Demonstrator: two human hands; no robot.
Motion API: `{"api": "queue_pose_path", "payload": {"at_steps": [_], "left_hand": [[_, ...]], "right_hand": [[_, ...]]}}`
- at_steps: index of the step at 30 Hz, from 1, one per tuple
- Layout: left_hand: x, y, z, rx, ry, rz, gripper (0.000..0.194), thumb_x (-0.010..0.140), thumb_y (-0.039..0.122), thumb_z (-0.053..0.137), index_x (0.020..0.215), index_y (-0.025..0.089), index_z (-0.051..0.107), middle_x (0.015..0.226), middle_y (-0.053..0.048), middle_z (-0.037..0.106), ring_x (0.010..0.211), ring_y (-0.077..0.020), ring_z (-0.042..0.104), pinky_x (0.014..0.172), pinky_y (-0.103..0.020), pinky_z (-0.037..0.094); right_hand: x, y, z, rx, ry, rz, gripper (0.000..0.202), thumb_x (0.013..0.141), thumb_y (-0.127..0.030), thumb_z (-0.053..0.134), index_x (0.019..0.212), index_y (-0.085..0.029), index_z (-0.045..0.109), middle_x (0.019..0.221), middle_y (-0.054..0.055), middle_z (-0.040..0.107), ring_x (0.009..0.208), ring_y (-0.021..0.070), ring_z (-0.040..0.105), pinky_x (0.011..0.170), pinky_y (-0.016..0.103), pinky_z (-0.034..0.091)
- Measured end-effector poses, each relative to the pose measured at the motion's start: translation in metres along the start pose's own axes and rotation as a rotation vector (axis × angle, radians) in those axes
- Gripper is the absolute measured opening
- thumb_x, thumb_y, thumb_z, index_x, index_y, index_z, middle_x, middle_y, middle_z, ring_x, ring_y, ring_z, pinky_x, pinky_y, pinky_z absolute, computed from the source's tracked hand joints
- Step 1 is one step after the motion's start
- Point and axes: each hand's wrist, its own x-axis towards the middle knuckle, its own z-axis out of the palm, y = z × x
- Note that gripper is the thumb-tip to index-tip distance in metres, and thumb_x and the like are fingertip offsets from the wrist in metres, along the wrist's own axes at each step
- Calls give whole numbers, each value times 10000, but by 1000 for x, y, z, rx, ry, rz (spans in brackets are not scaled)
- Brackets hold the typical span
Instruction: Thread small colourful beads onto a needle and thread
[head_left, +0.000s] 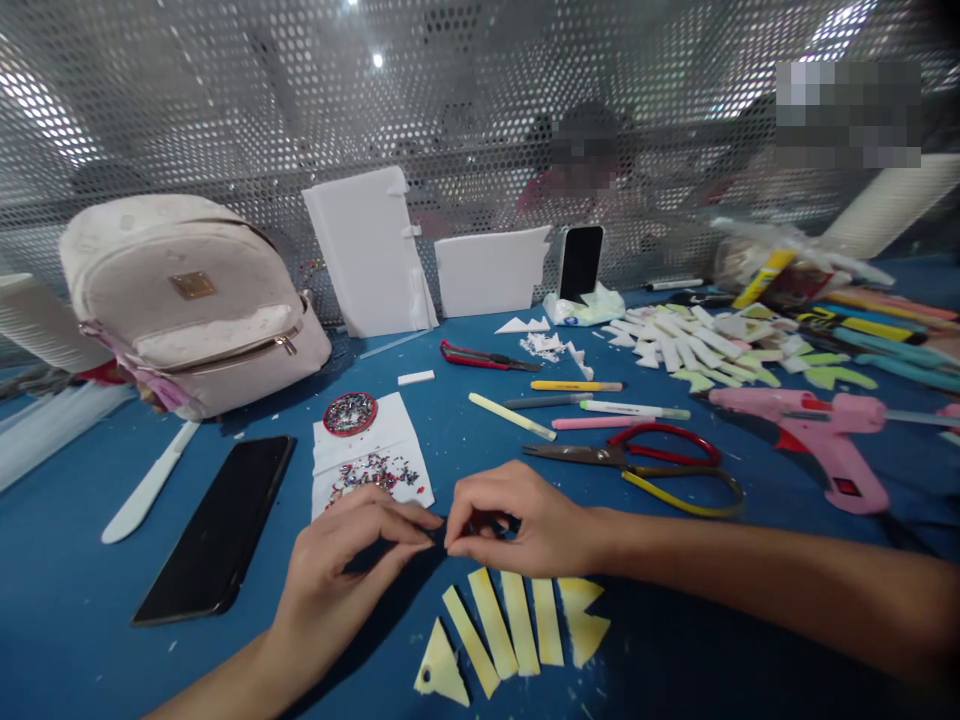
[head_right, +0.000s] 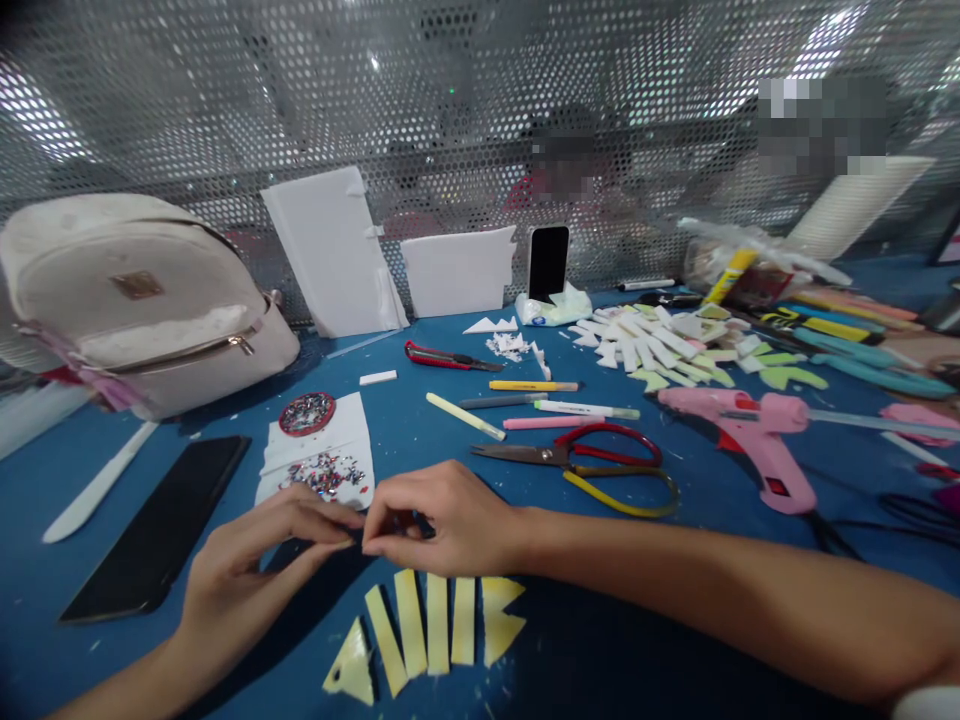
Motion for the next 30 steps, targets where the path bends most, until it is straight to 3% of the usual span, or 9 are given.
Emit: {"api": "queue_pose_path", "payload": {"at_steps": [9,14,22,30], "left_hand": [[-1,5,6,-210,95,-284,153,825,82,744,742,211,749,847,-19,821,798,-167,769,756,-241,595],[0,3,6,-268,109,-356,155,807,88,740,717,212,759,846,-32,825,814,-175,772,746,-237,602],[-3,4,7,-288,93,-300,155,823,91,763,754,230,769,889,-29,824,849,-183,752,828,-290,585],[-2,7,8,-348,-8,-230,124,862,153,782,774,239,764,899,-3,823,839,-155,743,846,-274,556]], "right_hand": [[0,4,2,-56,-16,-31,140,955,-250,655,878,-149,712,740,17,676,596,84,556,592,184,431],[-1,6,1,-81,-22,-2,149,958,-270,662,896,-152,729,757,26,693,622,93,573,618,193,444],[1,7,1,16,36,121,115,878,-238,747,822,-138,750,711,14,696,573,77,547,548,175,403],[0,7,0,12,-50,135,73,878,-182,687,833,-144,731,738,10,694,594,75,561,560,167,411]]}}
